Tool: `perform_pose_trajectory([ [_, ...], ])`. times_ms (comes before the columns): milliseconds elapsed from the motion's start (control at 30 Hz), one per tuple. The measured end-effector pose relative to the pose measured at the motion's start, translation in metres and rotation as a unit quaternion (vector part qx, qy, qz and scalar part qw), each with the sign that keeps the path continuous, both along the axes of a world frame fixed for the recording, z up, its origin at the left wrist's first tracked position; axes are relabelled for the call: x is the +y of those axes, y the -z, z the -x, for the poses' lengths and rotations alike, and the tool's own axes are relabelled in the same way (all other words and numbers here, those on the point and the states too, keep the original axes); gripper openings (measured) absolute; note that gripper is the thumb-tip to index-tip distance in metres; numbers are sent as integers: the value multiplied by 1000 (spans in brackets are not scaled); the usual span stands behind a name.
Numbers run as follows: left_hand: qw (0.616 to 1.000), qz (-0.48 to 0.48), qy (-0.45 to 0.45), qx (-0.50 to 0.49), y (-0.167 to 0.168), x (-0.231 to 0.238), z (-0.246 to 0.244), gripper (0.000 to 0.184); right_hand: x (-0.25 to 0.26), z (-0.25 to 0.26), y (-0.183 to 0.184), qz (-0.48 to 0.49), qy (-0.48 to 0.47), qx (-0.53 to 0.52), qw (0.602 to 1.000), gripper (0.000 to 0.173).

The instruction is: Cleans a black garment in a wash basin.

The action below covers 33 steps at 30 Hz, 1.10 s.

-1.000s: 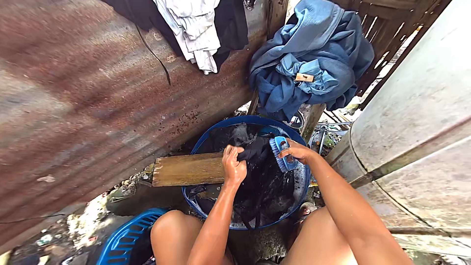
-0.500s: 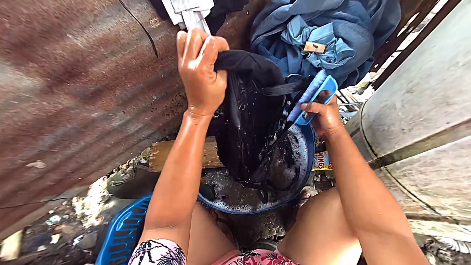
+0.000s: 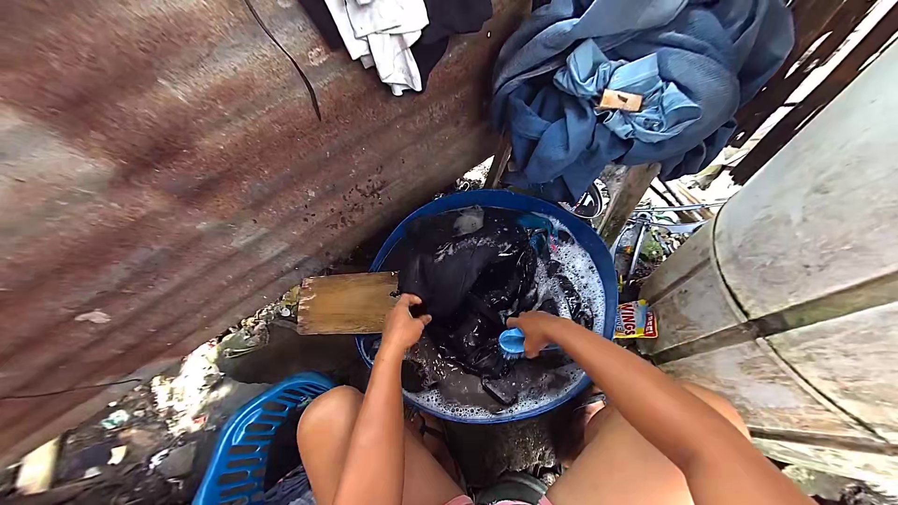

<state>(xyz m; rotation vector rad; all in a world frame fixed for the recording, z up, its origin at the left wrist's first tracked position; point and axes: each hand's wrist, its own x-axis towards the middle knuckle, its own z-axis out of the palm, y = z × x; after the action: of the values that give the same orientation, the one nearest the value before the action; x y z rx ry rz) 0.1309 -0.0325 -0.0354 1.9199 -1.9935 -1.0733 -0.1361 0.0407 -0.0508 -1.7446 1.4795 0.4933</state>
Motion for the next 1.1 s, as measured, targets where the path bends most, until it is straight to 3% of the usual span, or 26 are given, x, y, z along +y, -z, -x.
perform_pose_trajectory([
  [133,981,116,-94,123,-8,-12,16,73,-10,16,-20,-40,36,-62,997,64],
  [200,981,119,-100,114,4,-17,34,69,-13,25,-27,-47,67,-97,992,55],
  [267,992,102,-55,43,20,-11,50,51,-19,37,-36,-24,99,-126,987,49],
  [400,990,89,77,-81,51,37,56,49,-30,52,-95,163,224,-202,940,54],
  [533,985,23,125,-118,60,79,46,44,-54,32,-95,351,307,-217,858,77],
  [600,995,-26,91,-31,52,83,38,41,-66,11,-66,364,323,-183,854,77],
  [633,997,-27,33,58,50,86,33,45,-69,2,-44,347,329,-158,864,76],
  [700,971,-1,-102,218,48,89,32,62,-65,-17,4,315,339,-109,880,73],
  [767,939,0,-194,282,38,81,41,73,-53,-31,33,320,362,-87,871,71],
  [900,904,-83,-226,354,19,51,65,48,-46,-25,44,325,359,-94,870,74],
  [1000,843,-103,-274,451,28,26,62,50,-53,-4,40,298,389,-164,856,73],
  [1100,794,-131,-340,486,54,16,40,62,-64,-17,18,271,540,-209,769,74],
])
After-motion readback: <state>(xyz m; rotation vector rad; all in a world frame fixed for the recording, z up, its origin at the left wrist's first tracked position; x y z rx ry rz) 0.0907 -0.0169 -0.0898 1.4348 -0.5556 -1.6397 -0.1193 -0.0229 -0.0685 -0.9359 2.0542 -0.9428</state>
